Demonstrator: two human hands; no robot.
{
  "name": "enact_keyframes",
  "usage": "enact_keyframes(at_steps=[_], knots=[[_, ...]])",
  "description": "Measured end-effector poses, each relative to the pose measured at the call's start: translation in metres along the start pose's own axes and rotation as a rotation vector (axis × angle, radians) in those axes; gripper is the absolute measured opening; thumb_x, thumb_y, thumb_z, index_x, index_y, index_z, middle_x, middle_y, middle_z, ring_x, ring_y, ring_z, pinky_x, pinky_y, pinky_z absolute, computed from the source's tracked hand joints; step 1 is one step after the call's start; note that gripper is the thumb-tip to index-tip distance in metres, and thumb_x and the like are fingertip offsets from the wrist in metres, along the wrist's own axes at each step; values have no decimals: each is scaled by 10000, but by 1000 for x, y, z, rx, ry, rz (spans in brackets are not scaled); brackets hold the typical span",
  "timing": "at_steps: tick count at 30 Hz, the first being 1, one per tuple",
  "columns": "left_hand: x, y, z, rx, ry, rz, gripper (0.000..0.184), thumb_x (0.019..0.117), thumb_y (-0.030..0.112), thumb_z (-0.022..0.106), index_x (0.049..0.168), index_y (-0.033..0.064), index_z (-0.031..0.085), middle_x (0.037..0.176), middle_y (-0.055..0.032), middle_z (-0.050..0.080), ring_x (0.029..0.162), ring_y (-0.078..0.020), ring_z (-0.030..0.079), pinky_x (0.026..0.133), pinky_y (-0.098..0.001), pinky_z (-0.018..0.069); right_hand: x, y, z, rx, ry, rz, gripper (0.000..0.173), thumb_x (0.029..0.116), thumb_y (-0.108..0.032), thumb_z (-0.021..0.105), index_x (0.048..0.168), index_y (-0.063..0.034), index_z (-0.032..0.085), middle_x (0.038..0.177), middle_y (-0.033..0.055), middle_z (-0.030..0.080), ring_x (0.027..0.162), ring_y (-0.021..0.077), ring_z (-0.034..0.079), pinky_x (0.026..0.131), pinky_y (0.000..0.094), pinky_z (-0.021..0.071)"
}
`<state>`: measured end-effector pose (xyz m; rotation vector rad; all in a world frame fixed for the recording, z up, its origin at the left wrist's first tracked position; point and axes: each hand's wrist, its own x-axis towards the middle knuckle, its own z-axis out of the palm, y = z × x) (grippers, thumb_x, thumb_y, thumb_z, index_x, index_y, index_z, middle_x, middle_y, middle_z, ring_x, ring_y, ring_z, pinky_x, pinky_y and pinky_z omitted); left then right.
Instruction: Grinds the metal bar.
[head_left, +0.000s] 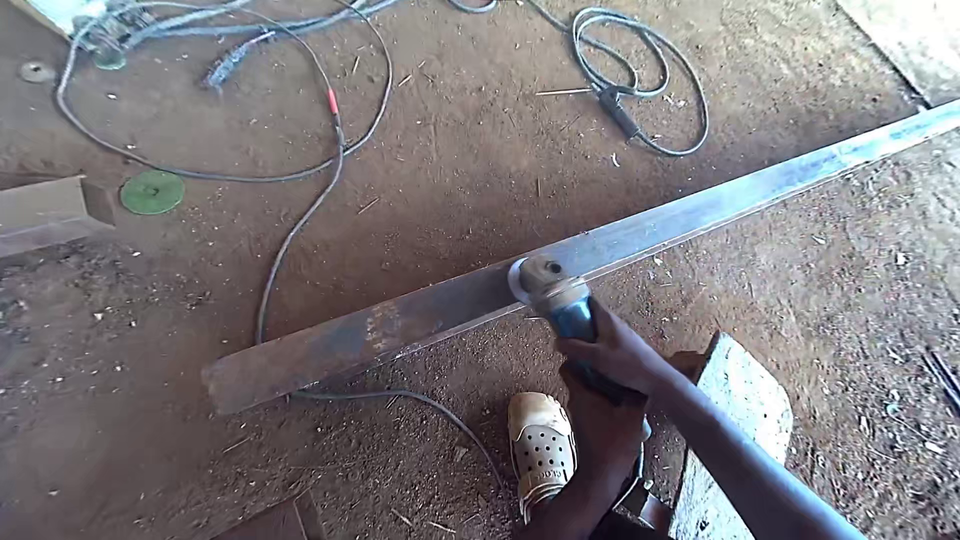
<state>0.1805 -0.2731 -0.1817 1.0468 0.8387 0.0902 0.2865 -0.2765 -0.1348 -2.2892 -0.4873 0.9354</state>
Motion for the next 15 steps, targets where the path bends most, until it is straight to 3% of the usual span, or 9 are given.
enact_keyframes(at_steps=[4,6,10,12,15], knots=[[33,16,18,133,-310,-118,793,746,204,906,1394,85,465,1037,-147,697,911,-264,701,794,-491,603,18,35,-40,120,248,142,610,897,-350,768,1387,-78,528,1030,161,713,887,308,718,790,582,595],[40,22,25,152,-377,-150,755,757,231,889,1390,110,495,1069,-150,689,935,-275,689,802,-510,588,18,44,-48,140,384,176,577,895,-372,766,1326,-62,541,968,161,705,810,306,706,712,567,579],[22,11,8,97,-205,-85,731,770,267,877,1375,116,496,959,-100,699,828,-212,697,739,-445,603,5,22,-21,69,294,147,634,895,-411,764,1398,-140,487,986,144,706,808,317,707,680,591,581],[2,5,-15,19,-44,-40,718,764,212,877,1351,87,482,914,-84,692,777,-173,700,701,-391,617,2,4,8,48,145,63,674,879,-379,782,1435,-158,473,972,111,713,795,274,716,671,549,605],[-19,5,-32,-93,166,6,760,727,107,839,1364,19,435,971,-94,678,821,-141,695,729,-330,616,2,-19,37,-39,-39,-38,650,846,-376,800,1373,-160,487,901,62,700,742,214,708,628,477,609]])
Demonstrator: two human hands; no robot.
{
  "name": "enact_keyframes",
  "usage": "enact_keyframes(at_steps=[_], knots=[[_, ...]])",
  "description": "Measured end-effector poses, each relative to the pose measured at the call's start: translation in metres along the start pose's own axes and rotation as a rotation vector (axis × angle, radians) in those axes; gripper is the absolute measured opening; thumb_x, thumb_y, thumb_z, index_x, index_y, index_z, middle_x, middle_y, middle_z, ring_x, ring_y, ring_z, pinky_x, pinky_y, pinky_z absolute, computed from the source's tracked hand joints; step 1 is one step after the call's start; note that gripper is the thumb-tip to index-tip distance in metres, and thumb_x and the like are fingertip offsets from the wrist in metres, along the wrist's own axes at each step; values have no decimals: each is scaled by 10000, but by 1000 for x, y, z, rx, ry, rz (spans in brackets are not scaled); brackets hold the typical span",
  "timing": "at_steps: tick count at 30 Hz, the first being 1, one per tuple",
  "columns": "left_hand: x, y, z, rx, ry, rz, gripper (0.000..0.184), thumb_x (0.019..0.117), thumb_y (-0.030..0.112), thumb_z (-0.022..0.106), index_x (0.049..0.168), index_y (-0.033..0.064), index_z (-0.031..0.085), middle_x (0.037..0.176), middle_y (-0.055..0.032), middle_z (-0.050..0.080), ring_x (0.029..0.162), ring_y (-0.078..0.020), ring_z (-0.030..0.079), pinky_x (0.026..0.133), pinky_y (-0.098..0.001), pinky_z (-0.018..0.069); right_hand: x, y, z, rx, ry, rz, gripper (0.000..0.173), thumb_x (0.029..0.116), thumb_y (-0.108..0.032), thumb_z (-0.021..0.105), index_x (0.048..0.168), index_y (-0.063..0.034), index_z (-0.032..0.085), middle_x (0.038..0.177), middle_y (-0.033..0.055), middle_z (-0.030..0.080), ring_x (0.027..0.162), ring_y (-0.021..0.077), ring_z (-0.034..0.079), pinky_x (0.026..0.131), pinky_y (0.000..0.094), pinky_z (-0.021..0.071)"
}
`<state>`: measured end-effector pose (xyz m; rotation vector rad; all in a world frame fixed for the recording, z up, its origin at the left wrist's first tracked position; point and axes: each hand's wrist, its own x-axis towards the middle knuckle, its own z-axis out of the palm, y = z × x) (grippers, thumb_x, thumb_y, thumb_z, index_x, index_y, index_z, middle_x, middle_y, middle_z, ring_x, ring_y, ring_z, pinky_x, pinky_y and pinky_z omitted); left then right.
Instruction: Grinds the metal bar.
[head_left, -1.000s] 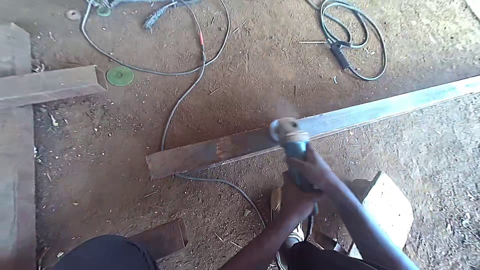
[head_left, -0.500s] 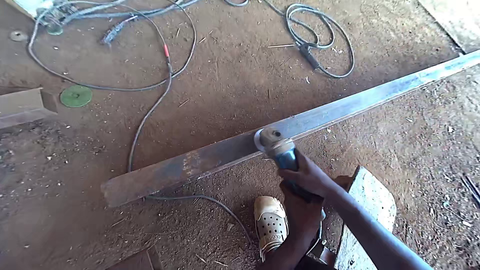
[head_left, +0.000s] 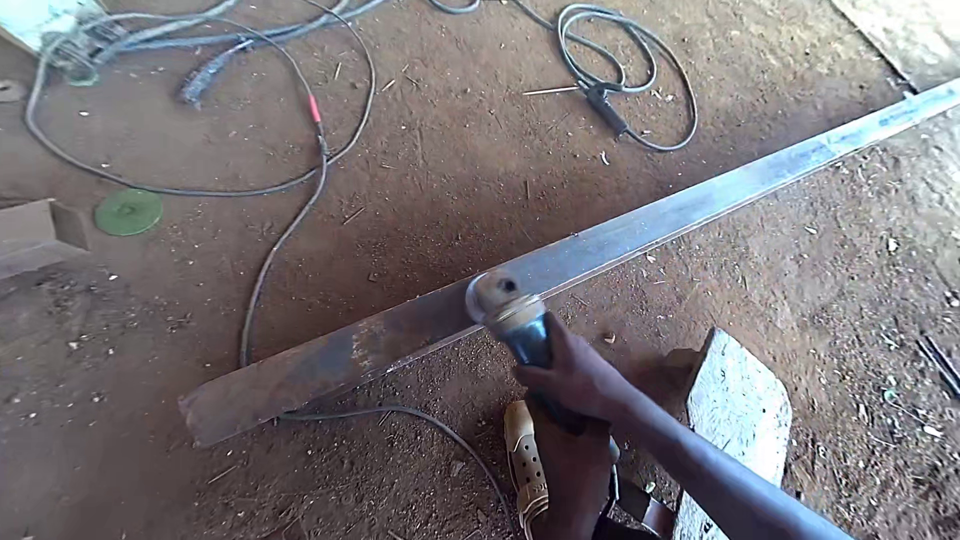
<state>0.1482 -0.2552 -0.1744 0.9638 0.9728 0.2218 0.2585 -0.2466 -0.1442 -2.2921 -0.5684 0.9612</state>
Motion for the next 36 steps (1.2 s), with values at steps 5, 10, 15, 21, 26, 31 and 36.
enact_keyframes(at_steps=[5,10,15,21,26,31,36], knots=[[24,8,26,-46,-122,4,695,771,136,838,1339,50,446,929,-105,676,786,-185,697,701,-386,618,8,-13,-32,-32,8,15,562,911,-347,771,1376,-138,533,978,106,712,817,265,714,694,522,601],[63,44,77,162,-526,-120,714,827,236,849,1405,68,466,1096,-175,674,939,-291,678,791,-506,583,45,33,-108,40,296,220,479,921,-401,743,1238,-57,639,991,177,719,895,341,709,805,620,562],[55,49,94,142,-523,-179,700,853,300,805,1423,108,447,1113,-181,661,937,-312,667,754,-518,569,52,36,-131,-51,302,283,467,888,-424,753,1146,-47,657,936,174,713,858,342,705,771,622,551],[51,22,79,37,-400,-100,730,847,271,826,1423,138,398,1017,-136,665,824,-248,676,673,-457,579,52,25,-103,-45,135,176,538,895,-371,758,1307,-87,560,1015,133,707,899,279,711,806,557,578],[65,47,76,118,-586,-205,671,833,261,811,1386,79,477,1080,-185,674,886,-302,691,754,-511,589,50,31,-114,-51,365,317,455,885,-438,749,1086,-39,662,895,171,702,824,342,694,736,627,536],[31,24,23,-9,-231,-61,642,811,186,843,1337,80,491,931,-107,688,778,-205,695,681,-405,608,12,-16,-39,-35,191,125,507,901,-381,743,1303,-115,583,914,126,706,760,309,701,632,582,571],[-4,4,-24,-210,222,56,808,716,35,758,1418,-12,359,1073,-131,635,917,-151,680,790,-331,604,9,-63,35,-278,-214,-99,524,853,-431,761,1252,-178,534,845,31,667,734,218,692,604,494,580]])
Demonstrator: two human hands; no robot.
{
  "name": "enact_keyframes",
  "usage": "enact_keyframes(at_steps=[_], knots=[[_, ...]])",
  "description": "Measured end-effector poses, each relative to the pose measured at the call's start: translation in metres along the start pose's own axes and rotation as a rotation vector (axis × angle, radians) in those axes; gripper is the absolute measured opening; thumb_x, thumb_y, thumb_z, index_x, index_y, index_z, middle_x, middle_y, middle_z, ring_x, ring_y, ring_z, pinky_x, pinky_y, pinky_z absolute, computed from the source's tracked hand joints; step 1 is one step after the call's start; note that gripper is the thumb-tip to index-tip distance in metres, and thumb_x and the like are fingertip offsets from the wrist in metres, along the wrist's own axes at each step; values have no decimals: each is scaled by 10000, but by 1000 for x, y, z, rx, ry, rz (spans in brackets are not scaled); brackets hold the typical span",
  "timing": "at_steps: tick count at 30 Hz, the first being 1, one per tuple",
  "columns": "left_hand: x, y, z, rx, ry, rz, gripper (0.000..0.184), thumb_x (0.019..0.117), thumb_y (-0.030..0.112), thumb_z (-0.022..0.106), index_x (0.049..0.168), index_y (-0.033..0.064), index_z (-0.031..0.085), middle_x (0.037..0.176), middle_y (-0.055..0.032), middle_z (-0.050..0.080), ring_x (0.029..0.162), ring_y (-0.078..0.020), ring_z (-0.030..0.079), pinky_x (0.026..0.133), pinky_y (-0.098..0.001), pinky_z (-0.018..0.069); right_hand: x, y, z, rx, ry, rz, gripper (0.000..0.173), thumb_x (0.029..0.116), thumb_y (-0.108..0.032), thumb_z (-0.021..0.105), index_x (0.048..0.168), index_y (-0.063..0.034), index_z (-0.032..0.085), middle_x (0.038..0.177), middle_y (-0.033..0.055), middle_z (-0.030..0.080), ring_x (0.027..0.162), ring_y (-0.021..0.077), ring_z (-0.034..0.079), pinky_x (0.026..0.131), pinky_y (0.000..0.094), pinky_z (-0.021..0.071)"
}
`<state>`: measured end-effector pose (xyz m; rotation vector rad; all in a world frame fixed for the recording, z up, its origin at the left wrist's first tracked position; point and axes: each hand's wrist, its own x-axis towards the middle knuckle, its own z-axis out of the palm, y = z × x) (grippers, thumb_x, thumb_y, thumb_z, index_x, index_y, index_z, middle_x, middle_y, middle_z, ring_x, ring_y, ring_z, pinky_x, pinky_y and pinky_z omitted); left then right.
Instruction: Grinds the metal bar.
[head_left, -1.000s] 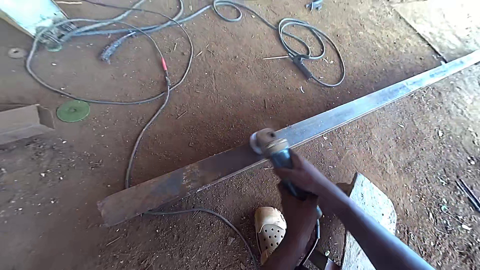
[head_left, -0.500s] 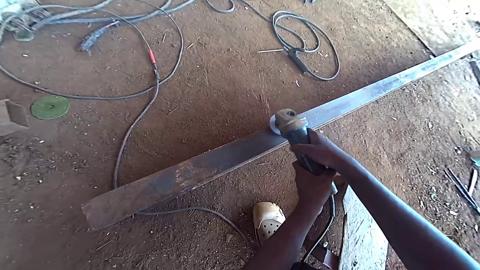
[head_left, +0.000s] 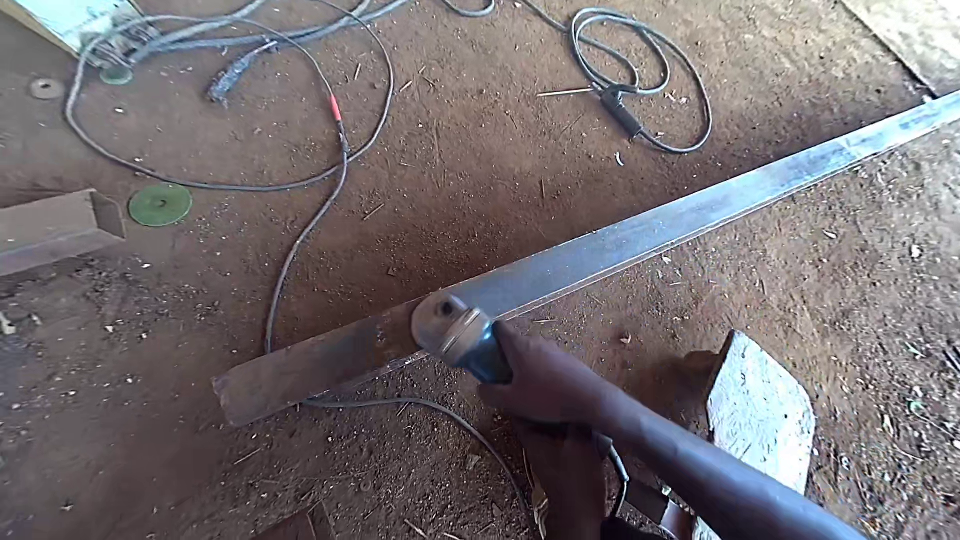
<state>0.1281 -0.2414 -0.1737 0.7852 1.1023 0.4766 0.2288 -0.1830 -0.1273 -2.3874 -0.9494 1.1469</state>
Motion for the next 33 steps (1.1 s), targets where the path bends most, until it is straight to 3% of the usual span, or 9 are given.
enact_keyframes(at_steps=[3,6,10,15,21,26,29,31,33], knots=[[-5,0,0,19,-44,2,811,742,21,765,1436,-31,350,1109,-144,639,947,-148,679,823,-323,602,-4,6,3,4,-14,-44,538,893,-403,769,1318,-176,531,884,46,682,751,211,695,630,480,595],[8,5,10,160,-329,-91,743,778,125,840,1380,6,421,990,-122,679,821,-165,703,731,-354,623,-12,40,-16,152,174,105,562,928,-370,759,1395,-153,533,952,104,714,802,266,715,691,544,603],[27,12,26,354,-641,-220,705,759,261,871,1322,65,495,960,-108,687,845,-202,696,774,-422,600,-22,79,-36,253,467,328,519,929,-433,743,1267,-70,593,912,176,700,777,362,697,670,644,553],[5,5,9,137,-320,-116,673,779,149,837,1326,20,468,911,-110,671,741,-169,687,655,-352,609,-16,47,-14,207,339,209,531,885,-389,776,1292,-126,559,871,109,697,734,299,702,620,582,579],[10,4,-22,19,64,65,817,696,25,776,1408,-6,376,1066,-132,644,909,-154,686,781,-326,609,5,-20,26,-22,3,-46,510,876,-453,758,1248,-187,530,828,28,665,708,205,689,573,472,577],[21,26,-15,210,-262,-64,677,755,120,841,1312,29,467,937,-97,675,800,-159,695,723,-351,613,-11,3,-3,155,196,123,531,932,-411,740,1324,-106,550,890,122,692,760,305,699,619,562,570],[39,35,-11,274,-474,-155,634,763,168,872,1282,58,524,938,-106,700,807,-192,711,733,-381,620,-17,15,-15,243,375,295,538,916,-432,719,1290,-85,550,835,150,670,697,351,673,552,580,522],[48,37,-6,273,-457,-128,600,772,125,847,1276,49,529,931,-118,694,794,-206,707,720,-394,618,-7,13,-17,235,404,300,563,896,-432,737,1286,-78,536,828,159,666,699,366,674,550,589,522],[50,35,-3,300,-340,-66,605,795,105,819,1312,33,513,932,-131,684,785,-216,696,707,-416,608,15,13,-17,209,321,234,618,858,-437,758,1317,-100,517,908,135,688,807,333,705,669,592,571]])
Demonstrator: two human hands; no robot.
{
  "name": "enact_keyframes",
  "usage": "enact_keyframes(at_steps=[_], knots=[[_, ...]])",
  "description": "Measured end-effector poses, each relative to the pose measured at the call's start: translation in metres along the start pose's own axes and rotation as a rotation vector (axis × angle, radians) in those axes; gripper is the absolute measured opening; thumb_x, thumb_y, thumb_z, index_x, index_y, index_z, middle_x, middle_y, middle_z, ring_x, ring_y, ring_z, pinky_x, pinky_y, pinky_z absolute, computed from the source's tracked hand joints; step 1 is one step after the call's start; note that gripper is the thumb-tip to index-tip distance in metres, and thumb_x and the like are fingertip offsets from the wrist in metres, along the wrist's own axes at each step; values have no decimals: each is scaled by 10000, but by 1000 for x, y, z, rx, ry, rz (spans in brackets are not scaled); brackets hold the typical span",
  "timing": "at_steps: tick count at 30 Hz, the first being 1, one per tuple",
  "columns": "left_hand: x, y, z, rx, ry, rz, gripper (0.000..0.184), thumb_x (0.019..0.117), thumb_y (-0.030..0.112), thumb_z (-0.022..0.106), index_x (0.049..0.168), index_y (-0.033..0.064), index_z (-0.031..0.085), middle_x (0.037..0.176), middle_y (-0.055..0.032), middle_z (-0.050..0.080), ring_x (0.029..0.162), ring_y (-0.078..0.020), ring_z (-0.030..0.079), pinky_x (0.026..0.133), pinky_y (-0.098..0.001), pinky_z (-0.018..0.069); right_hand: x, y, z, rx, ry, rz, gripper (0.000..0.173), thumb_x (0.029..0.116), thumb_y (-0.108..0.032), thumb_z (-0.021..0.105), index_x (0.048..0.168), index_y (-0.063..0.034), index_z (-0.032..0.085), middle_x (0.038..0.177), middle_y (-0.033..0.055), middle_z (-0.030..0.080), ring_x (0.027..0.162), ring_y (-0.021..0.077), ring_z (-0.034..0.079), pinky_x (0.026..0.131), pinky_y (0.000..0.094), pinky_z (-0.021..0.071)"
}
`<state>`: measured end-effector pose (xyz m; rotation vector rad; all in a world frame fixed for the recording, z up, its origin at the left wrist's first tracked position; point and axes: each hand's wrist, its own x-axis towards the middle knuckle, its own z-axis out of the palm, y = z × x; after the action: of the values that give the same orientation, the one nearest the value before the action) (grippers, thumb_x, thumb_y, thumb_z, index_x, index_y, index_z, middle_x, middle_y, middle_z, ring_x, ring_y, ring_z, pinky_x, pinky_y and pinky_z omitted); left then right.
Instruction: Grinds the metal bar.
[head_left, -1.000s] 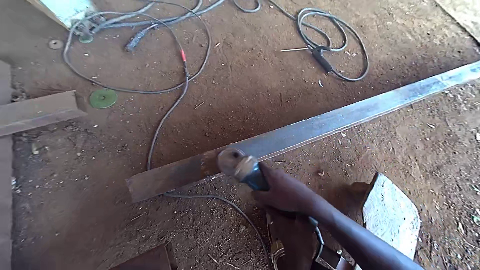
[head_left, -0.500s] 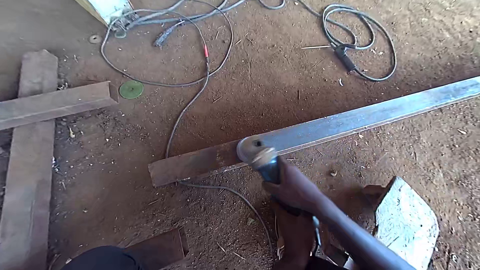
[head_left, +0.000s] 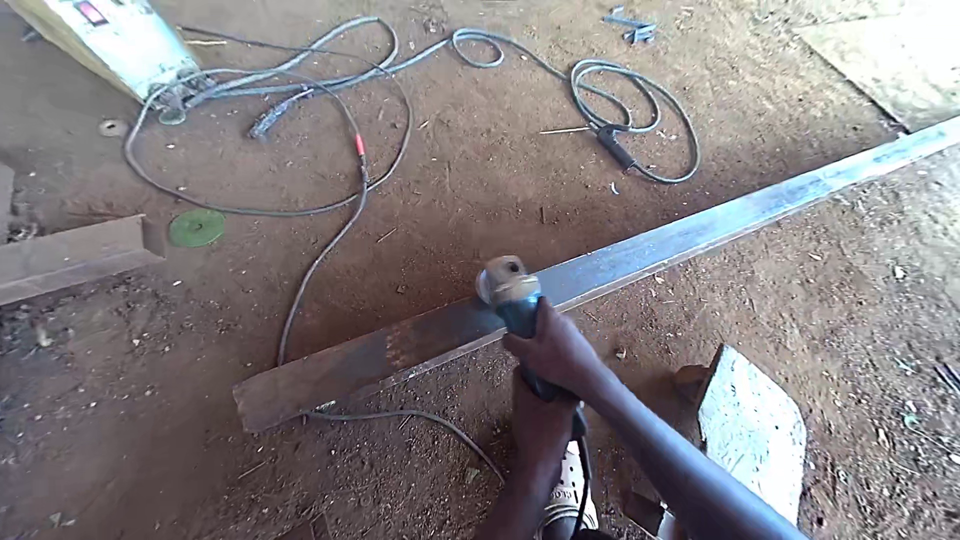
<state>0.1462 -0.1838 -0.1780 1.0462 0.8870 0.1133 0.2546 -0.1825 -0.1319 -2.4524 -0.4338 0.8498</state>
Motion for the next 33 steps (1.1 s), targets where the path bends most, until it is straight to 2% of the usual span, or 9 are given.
enact_keyframes(at_steps=[3,6,11,14,18,24,27,30,33], knots=[[-4,-12,13,-22,137,64,691,809,99,819,1383,26,441,995,-139,670,831,-201,697,738,-401,616,14,8,6,-29,-149,-148,679,799,-446,790,1330,-125,514,943,92,699,841,273,716,706,551,595],[-13,-20,40,-8,70,66,737,794,101,836,1394,3,420,980,-134,670,821,-190,696,741,-391,618,7,25,-17,-42,-179,-120,658,798,-384,821,1326,-126,525,948,88,697,839,266,712,713,538,593],[13,-34,116,67,-380,-58,838,804,232,871,1463,91,373,1105,-153,668,943,-253,686,801,-474,600,24,114,-95,154,83,149,634,779,-300,842,1321,-95,586,1011,158,721,895,325,718,786,598,589],[42,-33,170,115,-465,-45,804,804,301,849,1458,110,423,1107,-181,677,949,-307,682,785,-532,581,54,158,-136,295,317,290,603,727,-246,850,1234,-26,611,999,210,697,877,359,695,754,609,564],[36,-32,191,125,-351,-14,779,865,372,813,1470,161,370,1002,-147,679,843,-280,676,692,-509,575,62,155,-146,225,254,203,655,707,-233,838,1288,-79,577,1003,162,710,873,324,711,746,585,583],[10,-57,182,-123,-87,39,771,783,196,861,1397,127,401,963,-65,678,810,-146,693,709,-369,622,42,125,-116,-53,-47,15,632,738,-327,839,1282,-182,552,949,23,702,831,186,710,708,477,603],[36,-46,204,17,-292,-13,775,824,292,856,1426,124,398,977,-96,689,826,-195,698,717,-429,613,58,148,-152,23,40,105,536,806,-289,818,1256,-98,598,961,112,708,845,273,709,744,555,584],[85,-27,243,122,-530,-79,803,796,300,848,1432,57,423,1085,-178,685,963,-294,692,827,-532,588,91,184,-195,169,294,283,493,792,-305,794,1177,-33,648,961,171,716,855,327,712,759,601,574],[97,-15,273,114,-545,-110,815,787,333,854,1415,38,426,1089,-204,675,978,-329,682,832,-558,573,107,196,-220,131,365,335,462,795,-310,797,1127,-26,648,928,173,711,815,326,705,725,588,563]])
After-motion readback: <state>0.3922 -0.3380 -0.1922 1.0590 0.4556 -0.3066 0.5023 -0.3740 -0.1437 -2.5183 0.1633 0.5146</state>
